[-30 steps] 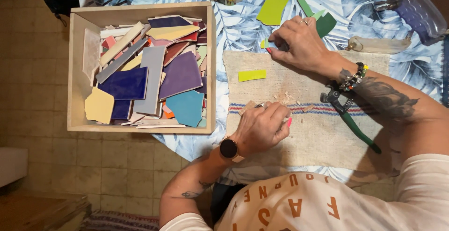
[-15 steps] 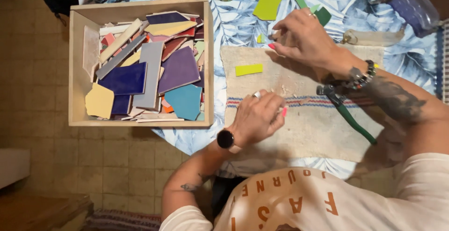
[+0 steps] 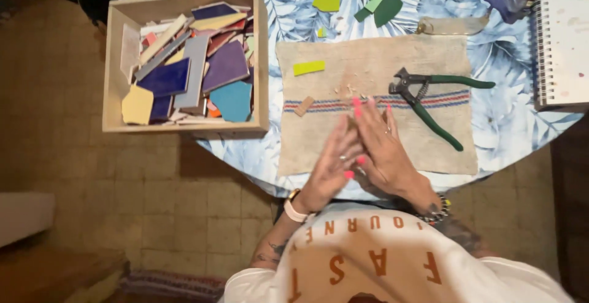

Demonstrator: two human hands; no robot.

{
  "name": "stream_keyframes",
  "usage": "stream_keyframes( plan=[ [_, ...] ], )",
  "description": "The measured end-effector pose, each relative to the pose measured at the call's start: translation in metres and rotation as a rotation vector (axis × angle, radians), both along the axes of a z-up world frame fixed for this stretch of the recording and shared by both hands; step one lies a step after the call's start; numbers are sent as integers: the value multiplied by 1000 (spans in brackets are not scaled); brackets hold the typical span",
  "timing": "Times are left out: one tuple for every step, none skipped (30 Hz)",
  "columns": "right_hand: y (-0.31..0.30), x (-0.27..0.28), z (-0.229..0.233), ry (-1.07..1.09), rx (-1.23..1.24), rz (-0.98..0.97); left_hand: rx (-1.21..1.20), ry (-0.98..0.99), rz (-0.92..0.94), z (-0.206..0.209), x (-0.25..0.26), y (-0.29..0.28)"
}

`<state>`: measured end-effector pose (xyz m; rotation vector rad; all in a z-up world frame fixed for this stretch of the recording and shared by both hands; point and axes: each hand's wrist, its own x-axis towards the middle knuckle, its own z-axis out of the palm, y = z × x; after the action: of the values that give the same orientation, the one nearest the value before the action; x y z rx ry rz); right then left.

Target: Cutting small pieces of green tile using a tile nipper tool

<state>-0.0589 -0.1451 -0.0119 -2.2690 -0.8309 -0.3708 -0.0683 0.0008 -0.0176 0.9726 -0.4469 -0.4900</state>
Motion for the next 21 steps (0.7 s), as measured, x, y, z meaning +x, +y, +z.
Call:
stream_keyframes(
  plan=[
    [-2, -4, -10, 66, 87, -61, -158, 30, 65, -1, -7, 1],
    [3, -8, -13, 80, 96, -70, -149, 44, 57, -4, -10, 4],
    [9, -12, -17, 14, 83, -12, -159, 57, 87, -9, -12, 7],
    [11, -13, -21, -54, 61, 49, -179, 66, 121, -14, -12, 6],
    [14, -15, -19, -43, 60, 43, -179, 78, 116, -11, -12, 9],
    [17, -16, -17, -65, 95, 43, -106, 4, 170, -8, -13, 12],
    [20, -18, -16, -86, 130, 44, -31, -70, 222, -6, -14, 15],
    [15, -19, -18, -72, 133, 41, -27, -56, 220, -2, -15, 16],
    [9, -20, -20, -57, 131, -63, 212, -238, 333, 2, -16, 18],
    [4, -19, -22, -48, 128, -163, 452, -429, 442, 7, -14, 19],
    [-9, -16, -31, -41, 130, -164, 456, -422, 439, 6, -16, 21],
    [-22, -11, -39, -30, 66, -241, 592, -548, 507, 5, -14, 24],
    [-35, -6, -46, -17, 3, -319, 727, -674, 574, 5, -12, 26],
    [-40, -3, -34, -23, 2, -330, 720, -683, 567, 4, -11, 27],
    [-45, -1, -22, -16, -114, -403, 793, -717, 569, 3, -10, 29],
    [-48, 1, -11, -2, -230, -465, 872, -743, 576, 2, -12, 31],
    [-50, 9, -13, -2, -232, -467, 870, -743, 574, -1, -10, 31],
    [-52, 16, -16, -15, -289, -441, 888, -781, 568, -5, -9, 31],
    [-54, 23, -18, -28, -345, -415, 905, -818, 561, -8, -7, 32],
    [-53, 28, -24, -33, -342, -419, 905, -826, 561, -10, -7, 31],
    [-52, 33, -30, -78, -432, -421, 919, -869, 562, -11, -7, 30]
  ],
)
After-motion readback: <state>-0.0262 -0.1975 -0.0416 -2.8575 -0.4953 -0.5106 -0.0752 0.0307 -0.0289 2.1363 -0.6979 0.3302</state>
